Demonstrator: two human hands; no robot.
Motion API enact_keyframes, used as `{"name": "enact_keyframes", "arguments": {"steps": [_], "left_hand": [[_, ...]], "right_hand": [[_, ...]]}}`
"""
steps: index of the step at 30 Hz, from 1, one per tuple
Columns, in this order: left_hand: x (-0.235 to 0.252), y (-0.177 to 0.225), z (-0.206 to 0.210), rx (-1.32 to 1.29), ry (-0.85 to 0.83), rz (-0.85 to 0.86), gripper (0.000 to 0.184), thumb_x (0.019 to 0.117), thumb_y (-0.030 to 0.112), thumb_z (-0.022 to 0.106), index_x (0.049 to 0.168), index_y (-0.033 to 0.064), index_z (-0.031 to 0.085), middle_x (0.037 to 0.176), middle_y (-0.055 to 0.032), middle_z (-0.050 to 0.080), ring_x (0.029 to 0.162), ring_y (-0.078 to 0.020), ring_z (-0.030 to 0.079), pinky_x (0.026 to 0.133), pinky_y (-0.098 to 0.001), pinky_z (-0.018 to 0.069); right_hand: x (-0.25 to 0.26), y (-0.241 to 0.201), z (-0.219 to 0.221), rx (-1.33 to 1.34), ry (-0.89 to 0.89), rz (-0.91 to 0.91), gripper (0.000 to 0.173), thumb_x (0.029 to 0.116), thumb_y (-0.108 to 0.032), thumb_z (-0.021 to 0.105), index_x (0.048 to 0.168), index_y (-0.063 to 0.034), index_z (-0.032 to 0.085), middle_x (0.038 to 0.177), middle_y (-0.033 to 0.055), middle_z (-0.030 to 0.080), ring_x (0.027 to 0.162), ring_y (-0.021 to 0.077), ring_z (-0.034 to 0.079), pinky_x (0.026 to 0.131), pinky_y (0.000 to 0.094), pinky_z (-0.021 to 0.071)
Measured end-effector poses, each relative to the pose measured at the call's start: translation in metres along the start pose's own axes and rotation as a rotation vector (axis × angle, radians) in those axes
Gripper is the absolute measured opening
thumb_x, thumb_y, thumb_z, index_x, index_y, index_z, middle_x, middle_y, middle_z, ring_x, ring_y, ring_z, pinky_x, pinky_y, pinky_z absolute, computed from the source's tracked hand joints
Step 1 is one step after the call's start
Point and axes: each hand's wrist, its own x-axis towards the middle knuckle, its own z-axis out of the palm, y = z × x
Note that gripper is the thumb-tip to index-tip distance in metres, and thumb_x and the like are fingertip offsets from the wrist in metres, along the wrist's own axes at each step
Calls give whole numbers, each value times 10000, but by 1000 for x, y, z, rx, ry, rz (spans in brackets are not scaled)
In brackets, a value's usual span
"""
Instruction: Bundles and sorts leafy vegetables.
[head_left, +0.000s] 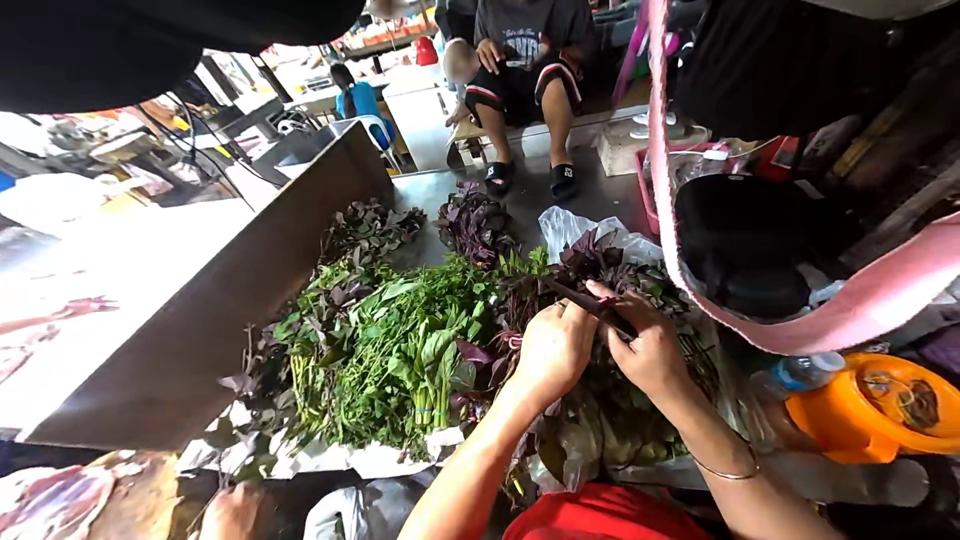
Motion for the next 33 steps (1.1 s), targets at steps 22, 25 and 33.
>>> {"name": "enact_keyframes", "arguments": {"steps": [22,25,33], "left_hand": [[-9,-23,-41,-319,-62,-42,448,1112,283,373,1066,-73,640,878,-134,652,793,-156,631,781,-323,538],[-7,-29,-43,-374,-52,-73,424,1093,287,427,1148,-86,621,919,-119,657,779,-104,616,758,-276,536],[8,-27,-52,-528,-141,-15,325,1075,216,463,997,-32,656,761,17,582,668,27,527,660,-160,480]], "right_hand": [[-5,87,-20,47,-625,752,596,1053,-400,562,1513,-36,461,1201,254,656,1011,350,667,929,538,523],[-7,45,-25,375,-462,521,619,1068,-480,385,1407,22,507,863,27,615,642,73,555,633,285,527],[24,-1,-34,665,-452,-51,675,1001,-596,527,1351,-26,614,1398,45,622,1203,28,606,1003,240,523]]}}
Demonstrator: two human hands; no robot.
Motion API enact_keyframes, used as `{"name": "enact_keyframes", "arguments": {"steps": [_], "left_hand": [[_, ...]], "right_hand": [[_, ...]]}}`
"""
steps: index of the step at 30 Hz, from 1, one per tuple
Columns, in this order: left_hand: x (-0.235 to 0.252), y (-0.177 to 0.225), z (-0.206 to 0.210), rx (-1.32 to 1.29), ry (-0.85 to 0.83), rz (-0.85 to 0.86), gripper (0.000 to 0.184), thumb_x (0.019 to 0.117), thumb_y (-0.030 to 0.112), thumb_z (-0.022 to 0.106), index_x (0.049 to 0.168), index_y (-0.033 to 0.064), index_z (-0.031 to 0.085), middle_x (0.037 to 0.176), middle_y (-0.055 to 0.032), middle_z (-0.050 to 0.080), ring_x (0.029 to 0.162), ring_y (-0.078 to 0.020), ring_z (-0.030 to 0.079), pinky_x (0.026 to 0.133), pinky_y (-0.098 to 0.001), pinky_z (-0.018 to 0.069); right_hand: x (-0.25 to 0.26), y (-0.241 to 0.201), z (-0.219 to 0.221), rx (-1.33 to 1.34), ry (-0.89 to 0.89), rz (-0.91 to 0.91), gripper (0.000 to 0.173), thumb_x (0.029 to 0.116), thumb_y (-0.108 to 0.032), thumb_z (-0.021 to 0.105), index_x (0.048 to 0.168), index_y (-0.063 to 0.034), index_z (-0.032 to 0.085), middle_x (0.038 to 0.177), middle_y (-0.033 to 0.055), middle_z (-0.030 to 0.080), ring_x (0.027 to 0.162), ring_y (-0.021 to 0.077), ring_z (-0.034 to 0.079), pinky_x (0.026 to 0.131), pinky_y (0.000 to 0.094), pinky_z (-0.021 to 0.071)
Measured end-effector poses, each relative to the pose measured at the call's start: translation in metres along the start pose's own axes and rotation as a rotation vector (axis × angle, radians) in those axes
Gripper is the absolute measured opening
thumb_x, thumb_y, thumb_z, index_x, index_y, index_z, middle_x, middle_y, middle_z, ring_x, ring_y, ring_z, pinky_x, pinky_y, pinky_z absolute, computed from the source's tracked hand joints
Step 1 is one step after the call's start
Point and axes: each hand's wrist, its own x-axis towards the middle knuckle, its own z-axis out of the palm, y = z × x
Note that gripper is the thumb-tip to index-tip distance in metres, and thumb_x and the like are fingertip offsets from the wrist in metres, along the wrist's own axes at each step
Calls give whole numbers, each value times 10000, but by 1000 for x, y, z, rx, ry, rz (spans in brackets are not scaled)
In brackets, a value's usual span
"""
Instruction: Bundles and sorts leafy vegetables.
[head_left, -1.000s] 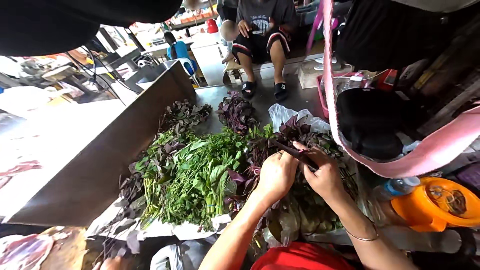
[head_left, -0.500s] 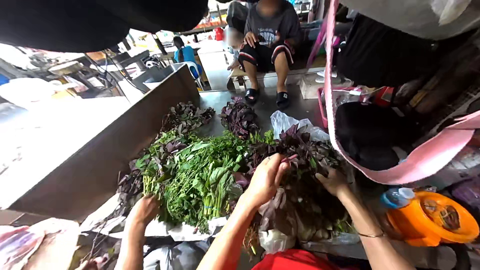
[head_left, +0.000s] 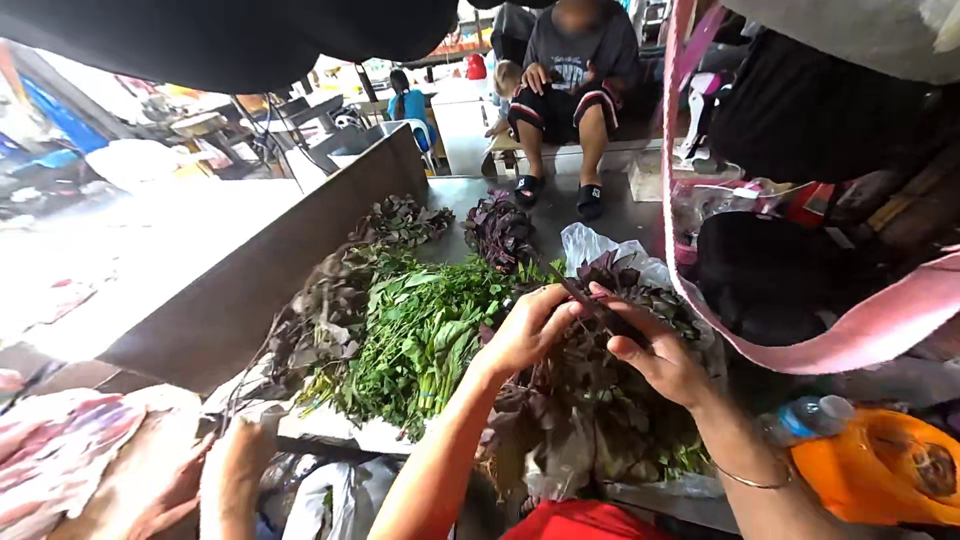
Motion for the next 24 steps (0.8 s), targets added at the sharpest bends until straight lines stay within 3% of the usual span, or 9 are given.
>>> {"name": "enact_keyframes", "arguments": {"steps": [3,8,16,18,20,22,24], "left_hand": [[4,8,-6,-94,-70,-37,293,1066,203,450,999,-4,646,741,80,553,652,70,497,637,-127,453],[8,12,-10,-313,-163,-80,242,1066,217,447,970,83,624,705,150,522,617,92,470,585,-106,413],[9,13,-10,-519,-236,-144,225,1033,170,436,892,179,612,672,175,518,577,96,447,533,-94,367],[10,12,-9,-604,-265,-144,244,1039,240,465,863,197,628,687,175,545,579,91,454,522,-102,361],[10,12,-8,-652,-307,-113,296,1065,383,484,885,187,614,728,163,548,596,83,453,525,-106,357],[9,11,-12,-634,-275,-101,325,1058,441,498,903,181,616,735,147,558,605,68,471,536,-119,378],[9,11,-28,-536,-200,-113,309,1057,434,501,968,171,636,761,129,583,630,48,504,567,-137,421]], "right_hand": [[7,0,-1,51,-12,-104,535,1005,-513,585,1308,-78,661,1395,29,641,1316,101,569,1116,321,475],[12,-9,-1,-8,0,-213,453,1023,-458,574,1330,-138,667,1357,-57,651,1251,0,570,1090,243,471],[15,-12,-5,-43,-70,-223,544,1030,-487,544,1394,-89,616,1384,23,643,1259,30,575,1097,258,460],[20,-5,-7,-148,-9,-199,543,1036,-498,520,1410,-116,611,1234,29,681,1107,18,608,994,232,497],[23,26,-19,-271,115,-27,504,1036,-430,539,1423,-113,606,1164,109,681,948,120,638,854,333,544],[20,68,-38,-299,160,192,501,1066,-402,477,1527,-208,503,1207,120,646,810,115,611,744,338,538],[11,93,-49,-250,92,424,525,1092,-373,440,1576,-173,411,1352,139,613,747,110,607,681,317,534]]}}
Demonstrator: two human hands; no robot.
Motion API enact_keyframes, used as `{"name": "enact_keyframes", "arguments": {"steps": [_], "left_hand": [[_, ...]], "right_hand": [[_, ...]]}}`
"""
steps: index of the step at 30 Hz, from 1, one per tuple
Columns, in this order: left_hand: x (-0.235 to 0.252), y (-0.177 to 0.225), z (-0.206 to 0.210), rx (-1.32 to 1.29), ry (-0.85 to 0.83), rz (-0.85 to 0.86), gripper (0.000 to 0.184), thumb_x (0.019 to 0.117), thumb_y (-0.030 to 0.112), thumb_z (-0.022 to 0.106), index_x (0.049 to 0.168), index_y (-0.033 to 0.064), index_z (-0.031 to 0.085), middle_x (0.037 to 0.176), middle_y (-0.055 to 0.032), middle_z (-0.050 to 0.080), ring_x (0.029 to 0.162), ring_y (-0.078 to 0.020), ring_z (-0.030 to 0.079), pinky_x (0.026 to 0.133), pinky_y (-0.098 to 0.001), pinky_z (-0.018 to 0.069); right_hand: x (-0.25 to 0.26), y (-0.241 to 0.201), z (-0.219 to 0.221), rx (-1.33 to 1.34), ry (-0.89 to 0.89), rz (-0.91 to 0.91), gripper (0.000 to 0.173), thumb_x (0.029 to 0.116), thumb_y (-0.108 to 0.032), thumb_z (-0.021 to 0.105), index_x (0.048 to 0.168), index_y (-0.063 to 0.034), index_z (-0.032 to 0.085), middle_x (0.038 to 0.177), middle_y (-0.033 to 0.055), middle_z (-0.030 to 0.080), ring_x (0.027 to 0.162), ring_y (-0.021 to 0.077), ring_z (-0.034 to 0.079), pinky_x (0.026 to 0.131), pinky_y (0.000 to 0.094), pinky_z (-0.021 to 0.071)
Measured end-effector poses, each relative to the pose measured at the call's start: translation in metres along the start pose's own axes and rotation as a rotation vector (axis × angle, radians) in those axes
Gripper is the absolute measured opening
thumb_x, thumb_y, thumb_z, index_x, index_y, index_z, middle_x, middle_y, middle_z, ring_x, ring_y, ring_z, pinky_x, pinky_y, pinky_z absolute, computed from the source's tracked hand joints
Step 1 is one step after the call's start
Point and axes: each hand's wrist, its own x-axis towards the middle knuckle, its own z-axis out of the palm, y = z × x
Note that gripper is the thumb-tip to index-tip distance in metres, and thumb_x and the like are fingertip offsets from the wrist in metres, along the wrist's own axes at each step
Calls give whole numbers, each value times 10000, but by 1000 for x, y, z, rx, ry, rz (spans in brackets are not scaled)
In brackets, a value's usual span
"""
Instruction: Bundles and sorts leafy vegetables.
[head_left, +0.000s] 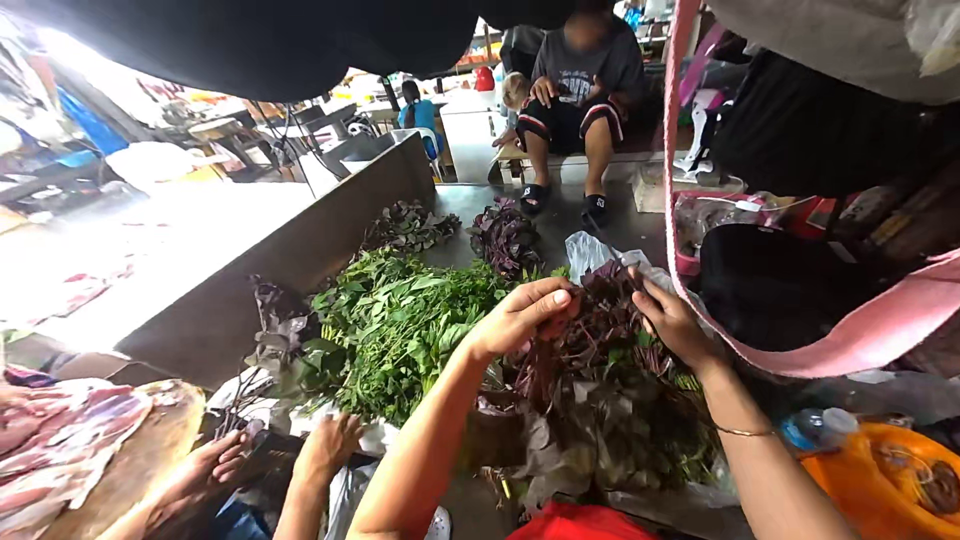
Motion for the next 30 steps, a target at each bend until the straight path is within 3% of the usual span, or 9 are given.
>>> {"name": "enact_keyframes", "arguments": {"steps": [3,6,9,11,14,18,23,27,30], "left_hand": [[-3,36,-25,268,131,20,195,1022,184,469,1122,92,609,820,76,612,663,-1,547,603,-184,481],[-12,100,-51,697,261,137,235,1014,87,509,1229,44,596,1029,54,662,889,0,627,799,-206,553],[-20,156,-63,1193,362,149,294,985,193,593,1241,55,633,1307,-48,576,1164,-68,558,992,-264,485],[-12,162,-70,1352,388,88,317,982,283,612,1211,67,654,1267,-94,594,1115,-117,568,948,-322,470],[13,134,-95,1382,467,-42,220,1038,230,568,1178,72,628,1031,-64,667,880,-105,653,811,-333,556],[48,85,-160,1302,749,-312,284,1033,142,542,1247,-41,578,1121,-232,667,1015,-352,676,914,-543,523],[85,14,-264,1084,1180,-253,379,1020,129,526,1347,-62,543,1226,-260,657,1159,-369,652,1017,-524,500],[130,-41,-311,1032,1176,-134,392,1060,186,482,1352,-73,515,1210,-271,652,1129,-380,658,994,-522,520],[153,-112,-319,1013,1043,-151,410,1079,174,432,1385,-93,487,1364,-307,551,1209,-407,607,1032,-527,503]], "right_hand": [[-23,30,8,52,-146,365,634,1076,-413,491,1615,-132,310,1357,230,582,855,267,635,756,461,551],[-49,43,13,102,-200,528,632,1070,-439,503,1610,-172,313,1266,215,601,792,235,598,703,431,532],[-60,55,12,221,-191,537,575,1077,-408,488,1591,-191,346,946,102,607,578,134,509,532,326,482],[-60,57,11,264,-188,558,543,1084,-392,481,1573,-185,368,810,47,564,524,106,489,493,287,468],[-56,60,14,185,-144,619,532,1073,-394,511,1554,-195,399,894,81,587,589,138,523,553,326,496],[-61,64,19,134,-63,559,673,1004,-249,656,1590,-166,334,1209,208,605,699,201,584,631,394,530],[-72,75,26,152,44,520,724,953,-161,689,1589,-131,345,1354,204,560,701,169,589,618,362,533],[-76,32,31,60,66,538,725,951,-83,668,1580,-25,312,1467,272,463,824,207,628,738,380,555],[-83,26,39,15,92,531,721,966,-130,660,1576,15,305,1462,314,459,943,267,651,840,422,559]]}}
